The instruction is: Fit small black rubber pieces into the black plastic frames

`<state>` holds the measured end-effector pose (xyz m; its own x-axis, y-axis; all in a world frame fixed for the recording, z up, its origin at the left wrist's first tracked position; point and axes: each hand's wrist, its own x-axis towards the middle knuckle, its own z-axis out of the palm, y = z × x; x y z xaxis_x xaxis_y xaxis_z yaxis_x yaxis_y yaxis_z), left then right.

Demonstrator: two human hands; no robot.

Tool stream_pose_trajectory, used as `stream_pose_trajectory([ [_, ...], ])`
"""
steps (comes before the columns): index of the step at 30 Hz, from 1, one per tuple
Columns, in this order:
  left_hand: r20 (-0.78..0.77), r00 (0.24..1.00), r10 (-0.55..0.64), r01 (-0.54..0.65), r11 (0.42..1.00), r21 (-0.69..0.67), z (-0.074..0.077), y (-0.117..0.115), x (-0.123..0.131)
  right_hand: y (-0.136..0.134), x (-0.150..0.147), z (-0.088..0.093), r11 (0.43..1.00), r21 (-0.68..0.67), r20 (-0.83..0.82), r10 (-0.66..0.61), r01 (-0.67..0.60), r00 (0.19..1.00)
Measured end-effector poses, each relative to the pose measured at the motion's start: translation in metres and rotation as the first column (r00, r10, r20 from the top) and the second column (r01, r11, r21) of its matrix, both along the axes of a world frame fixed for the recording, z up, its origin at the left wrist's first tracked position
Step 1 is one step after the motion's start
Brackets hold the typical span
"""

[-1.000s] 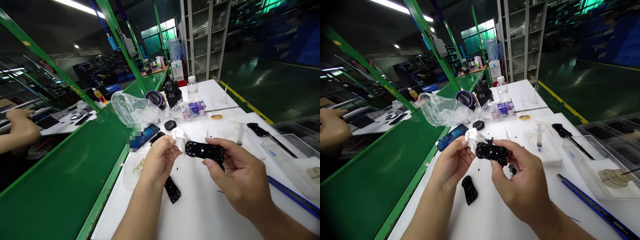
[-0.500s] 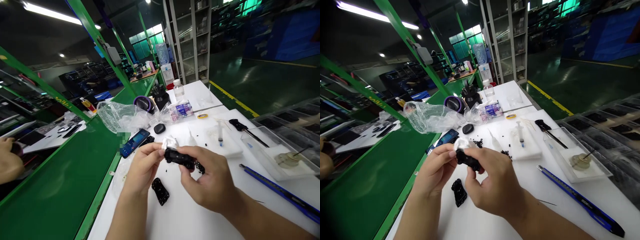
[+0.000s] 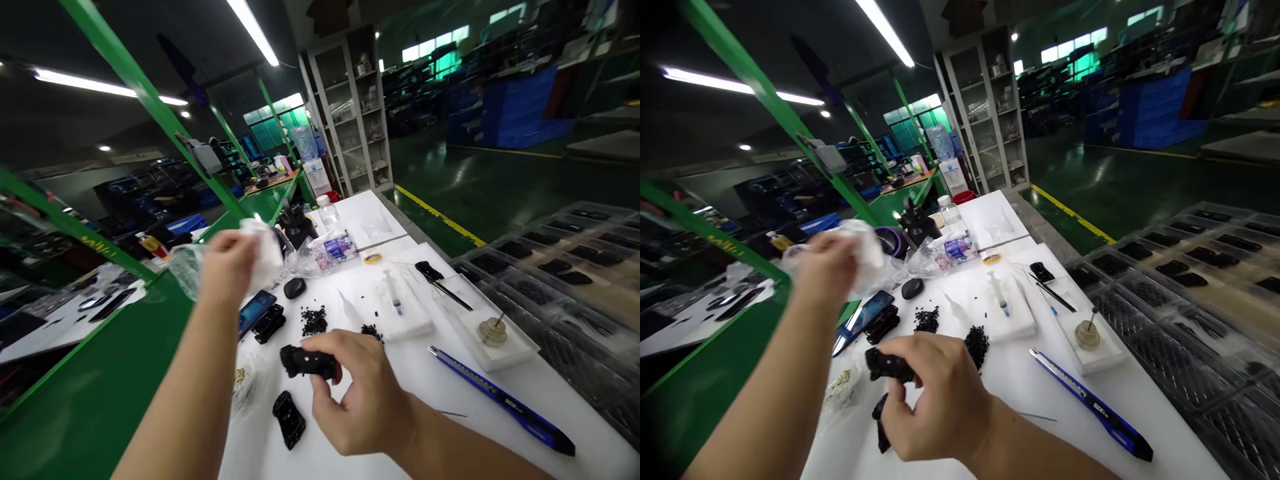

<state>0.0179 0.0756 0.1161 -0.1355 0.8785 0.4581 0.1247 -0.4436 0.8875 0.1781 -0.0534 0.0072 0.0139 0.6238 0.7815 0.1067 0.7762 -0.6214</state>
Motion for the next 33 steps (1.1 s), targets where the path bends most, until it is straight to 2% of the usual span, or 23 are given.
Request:
stream_pose_trajectory([
  [3,-0.124,0.992,-0.023,0.002,0.985,-0.170,-0.023,0.007,-0.007,0.001,-0.003,-0.004,0.997,-0.082,0.029,-0.001,0.004,1.000],
  [5,-0.185,0.982,-0.045,-0.003,0.968,-0.252,-0.035,-0.004,-0.016,0.000,-0.006,-0.008,0.989,-0.147,0.041,-0.018,0.024,0.999],
  [7,-0.196,0.977,-0.087,0.020,0.947,-0.320,-0.044,-0.025,-0.023,-0.002,-0.008,-0.011,0.974,-0.224,0.016,-0.031,0.034,0.999],
  [8,-0.162,0.979,-0.121,0.057,0.935,-0.350,-0.049,-0.036,-0.024,-0.002,-0.009,-0.013,0.962,-0.269,-0.013,-0.040,0.035,0.999],
  [10,0.056,0.973,-0.223,0.227,0.892,-0.390,-0.059,-0.058,-0.019,-0.001,-0.010,-0.016,0.930,-0.366,-0.077,-0.058,0.026,0.995],
  [13,0.367,0.838,-0.404,0.531,0.759,-0.378,-0.080,-0.082,-0.002,0.005,-0.012,-0.020,0.882,-0.468,-0.092,-0.106,0.050,0.990],
  [14,0.433,0.791,-0.432,0.591,0.720,-0.363,-0.088,-0.086,0.004,0.007,-0.012,-0.021,0.872,-0.484,-0.060,-0.117,0.073,0.991],
  [16,0.542,0.736,-0.406,0.637,0.686,-0.351,-0.103,-0.091,0.013,0.010,-0.014,-0.023,0.860,-0.492,0.059,-0.123,0.136,0.991],
  [18,0.613,0.720,-0.326,0.628,0.682,-0.374,-0.113,-0.092,0.016,0.010,-0.013,-0.024,0.854,-0.479,0.229,-0.101,0.203,0.968],
  [20,0.641,0.729,-0.242,0.589,0.699,-0.405,-0.117,-0.087,0.011,0.010,-0.007,-0.023,0.854,-0.436,0.368,-0.117,0.283,0.922],
  [22,0.641,0.749,-0.169,0.530,0.734,-0.425,-0.116,-0.080,0.001,0.013,0.003,-0.020,0.843,-0.366,0.408,-0.236,0.394,0.882],
  [24,0.609,0.782,-0.136,0.478,0.758,-0.444,-0.113,-0.073,-0.011,0.020,0.016,-0.018,0.789,-0.322,0.400,-0.387,0.523,0.831],
  [25,0.576,0.805,-0.140,0.459,0.762,-0.456,-0.111,-0.070,-0.016,0.025,0.022,-0.017,0.749,-0.330,0.440,-0.416,0.575,0.795],
  [27,0.487,0.858,-0.165,0.424,0.763,-0.488,-0.108,-0.068,-0.023,0.035,0.028,-0.016,0.668,-0.382,0.602,-0.345,0.639,0.720],
  [29,0.398,0.896,-0.196,0.395,0.761,-0.515,-0.106,-0.069,-0.025,0.042,0.027,-0.017,0.622,-0.430,0.736,-0.178,0.654,0.653],
  [31,0.342,0.913,-0.224,0.383,0.759,-0.526,-0.105,-0.070,-0.023,0.047,0.020,-0.020,0.639,-0.442,0.778,-0.076,0.629,0.623],
  [33,0.312,0.918,-0.247,0.383,0.757,-0.529,-0.107,-0.072,-0.021,0.050,0.013,-0.022,0.692,-0.420,0.779,-0.057,0.587,0.625],
])
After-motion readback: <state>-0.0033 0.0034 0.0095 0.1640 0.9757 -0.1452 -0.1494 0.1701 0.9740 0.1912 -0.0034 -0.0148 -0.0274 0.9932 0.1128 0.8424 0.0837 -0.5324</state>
